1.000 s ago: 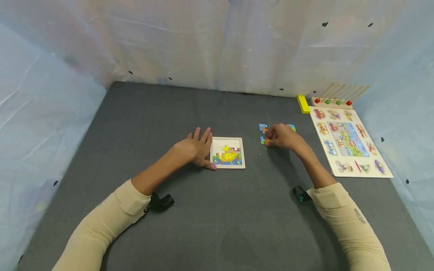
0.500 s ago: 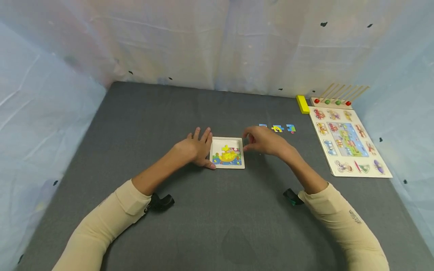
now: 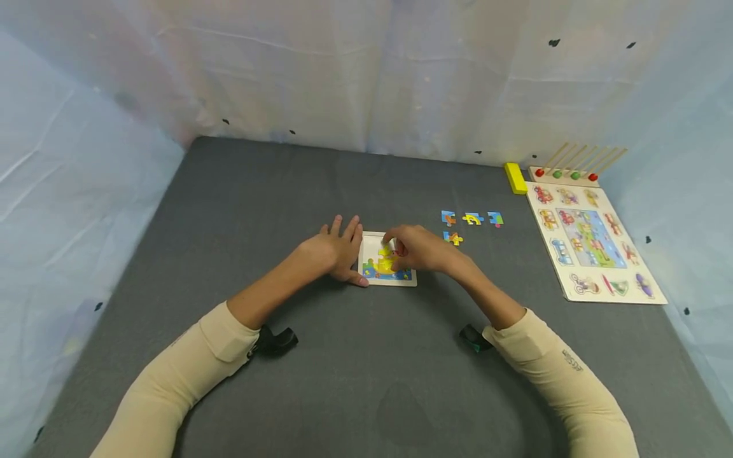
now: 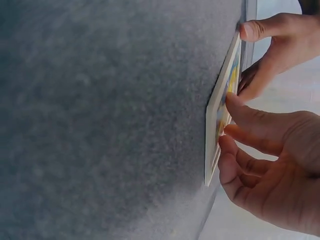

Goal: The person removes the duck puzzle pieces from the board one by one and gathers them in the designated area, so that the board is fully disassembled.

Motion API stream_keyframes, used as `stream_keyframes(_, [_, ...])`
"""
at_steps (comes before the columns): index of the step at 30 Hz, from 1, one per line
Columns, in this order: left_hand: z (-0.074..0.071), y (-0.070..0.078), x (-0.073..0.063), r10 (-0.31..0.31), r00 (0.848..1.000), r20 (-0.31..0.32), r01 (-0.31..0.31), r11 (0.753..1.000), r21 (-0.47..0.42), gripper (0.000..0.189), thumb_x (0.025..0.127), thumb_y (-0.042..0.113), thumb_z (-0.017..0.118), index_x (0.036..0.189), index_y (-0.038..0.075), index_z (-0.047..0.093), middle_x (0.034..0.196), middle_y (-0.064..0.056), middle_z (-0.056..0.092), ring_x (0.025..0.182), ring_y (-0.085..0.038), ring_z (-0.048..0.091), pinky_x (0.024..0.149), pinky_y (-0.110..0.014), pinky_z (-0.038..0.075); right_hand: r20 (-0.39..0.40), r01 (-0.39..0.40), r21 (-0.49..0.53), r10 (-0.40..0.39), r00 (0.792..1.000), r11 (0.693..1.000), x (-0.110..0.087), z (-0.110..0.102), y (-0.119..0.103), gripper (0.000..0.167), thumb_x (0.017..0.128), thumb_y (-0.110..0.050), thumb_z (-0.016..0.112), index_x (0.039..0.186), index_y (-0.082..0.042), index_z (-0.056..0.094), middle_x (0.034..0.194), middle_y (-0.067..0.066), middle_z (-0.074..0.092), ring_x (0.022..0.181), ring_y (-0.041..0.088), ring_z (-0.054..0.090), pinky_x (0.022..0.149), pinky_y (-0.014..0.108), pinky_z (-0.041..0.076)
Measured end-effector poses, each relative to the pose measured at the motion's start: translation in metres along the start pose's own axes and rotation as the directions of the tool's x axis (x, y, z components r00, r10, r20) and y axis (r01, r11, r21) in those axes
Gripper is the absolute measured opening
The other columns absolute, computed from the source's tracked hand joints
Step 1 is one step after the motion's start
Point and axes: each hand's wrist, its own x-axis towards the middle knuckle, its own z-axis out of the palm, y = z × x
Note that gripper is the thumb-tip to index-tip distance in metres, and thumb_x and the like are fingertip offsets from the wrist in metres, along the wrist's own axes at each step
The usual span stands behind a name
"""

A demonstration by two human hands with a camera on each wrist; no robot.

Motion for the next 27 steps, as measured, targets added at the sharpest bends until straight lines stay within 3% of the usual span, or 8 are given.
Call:
stream_keyframes(18, [-0.001, 0.000, 0.001, 0.003, 1.000, 0.002, -0.003, 1.000, 0.011, 0.120, 0.095, 0.074, 0.055, 0.166, -0.002, -0.004, 0.175, -0.022, -0.012, 0.162, -0.051, -0.003, 0.131, -0.061, 0.019, -0.038, -0.030, -0.067, 0.028, 0.999, 0.997, 0.001, 0.006, -0.005, 0.045, 0.085, 0.001, 0.084, 0.122, 0.004, 0.061, 0.100, 0.016, 0.066, 0.085, 0.023, 0.060, 0.078, 0.037, 0.054])
stream_keyframes(27, [-0.003, 0.001, 0.000, -0.002, 1.000, 0.010, 0.002, 0.999, 0.035, 0.118, 0.095, 0.076, 0.051, 0.166, -0.001, -0.004, 0.175, -0.022, -0.013, 0.162, -0.051, -0.002, 0.131, -0.061, 0.019, -0.141, 0.021, -0.092, -0.034, 0.989, 0.996, -0.007, 0.011, -0.009, 0.042, 0.082, 0.004, 0.085, 0.112, 0.001, 0.055, 0.098, 0.016, 0.062, 0.083, 0.024, 0.056, 0.073, 0.036, 0.050])
